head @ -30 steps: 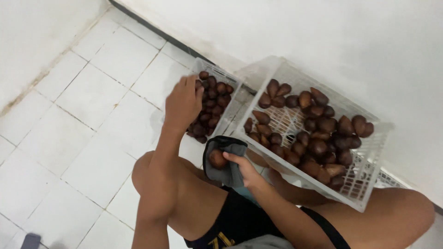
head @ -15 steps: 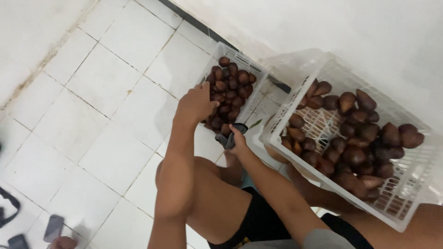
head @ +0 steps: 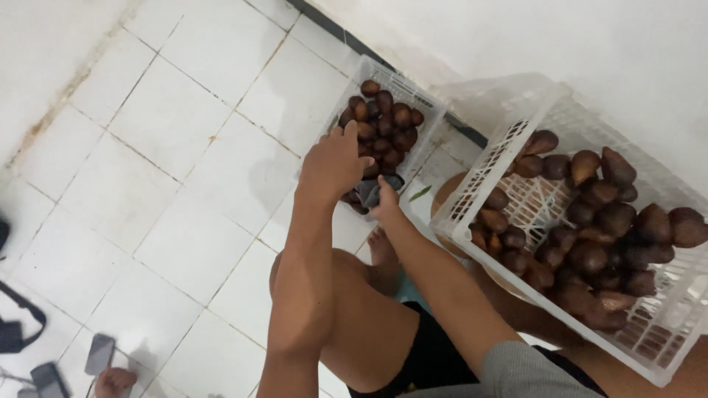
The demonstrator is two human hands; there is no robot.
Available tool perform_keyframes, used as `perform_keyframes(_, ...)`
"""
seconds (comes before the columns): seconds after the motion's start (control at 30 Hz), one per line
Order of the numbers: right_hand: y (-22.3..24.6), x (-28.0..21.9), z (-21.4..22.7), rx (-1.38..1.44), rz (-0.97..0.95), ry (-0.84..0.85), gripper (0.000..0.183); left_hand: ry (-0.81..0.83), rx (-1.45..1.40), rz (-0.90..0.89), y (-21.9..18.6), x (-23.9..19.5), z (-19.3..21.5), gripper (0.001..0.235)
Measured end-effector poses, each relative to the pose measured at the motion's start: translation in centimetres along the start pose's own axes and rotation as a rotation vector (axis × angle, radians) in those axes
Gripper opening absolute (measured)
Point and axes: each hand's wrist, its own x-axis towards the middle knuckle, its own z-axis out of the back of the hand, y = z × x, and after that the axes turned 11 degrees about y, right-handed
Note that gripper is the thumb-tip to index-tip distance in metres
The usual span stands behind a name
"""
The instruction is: The person sits cross-legged on the floor and wipes brown oval fruits with a gray cloth. They pick each fruit from a central white crate, wipe it, and place it into a side crate, repeating the process continuously.
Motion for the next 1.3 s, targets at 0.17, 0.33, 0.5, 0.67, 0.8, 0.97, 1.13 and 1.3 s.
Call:
perform_keyframes(0.17, 2.0, -7.2, -2.1, 0.046, -0.013, 0.051, 0.085, 0.057, 0.003, 0.007, -0.9, 0.0, 0.4, 0.072)
perform_keyframes(0.33, 2.3, -12.0, -3.3, 0.102, 0.046, 0.266, 0.078, 0.086, 0.018, 0.016, -1.8, -0.2, 0.7, 0.070)
perform_keyframes(0.5, 2.9, -19.0, -4.2, -0.023, 0.194, 0.377, 0.088, 0.146, -0.083, 0.004, -3.6, -1.5, 1.2, 0.073)
perform_keyframes(0.67, 5.7, -29.9, -3.9, -0.107, 0.425, 0.573, 0.087, -0.123, -0.416, -0.214, -6.3, -3.5, 1.5, 0.054)
perform_keyframes(0.8, 7.8, -31.5, 1.9, -0.480, 0.677, 0.799, 0.067, -0.356, -0.628, -0.502, -5.5, -0.9, -1.9, 0.041)
perform_keyframes(0.97, 9.9, -30.8, 10.0, -0.515, 0.633, 0.567, 0.065, -0.500, -0.576, -0.615, -11.2, -1.9, -3.9, 0.043)
perform_keyframes(1.13, 15.0, -32.4, 17.0, 0.006, 0.587, 0.367, 0.071, -0.627, -0.119, -0.615, -15.9, -2.9, -5.7, 0.031)
perform_keyframes(1.3, 24.9, -38.8, 28.5, -0.069, 0.917, 0.332, 0.088, -0.466, -0.117, -0.805, -17.0, -2.7, -7.9, 0.028)
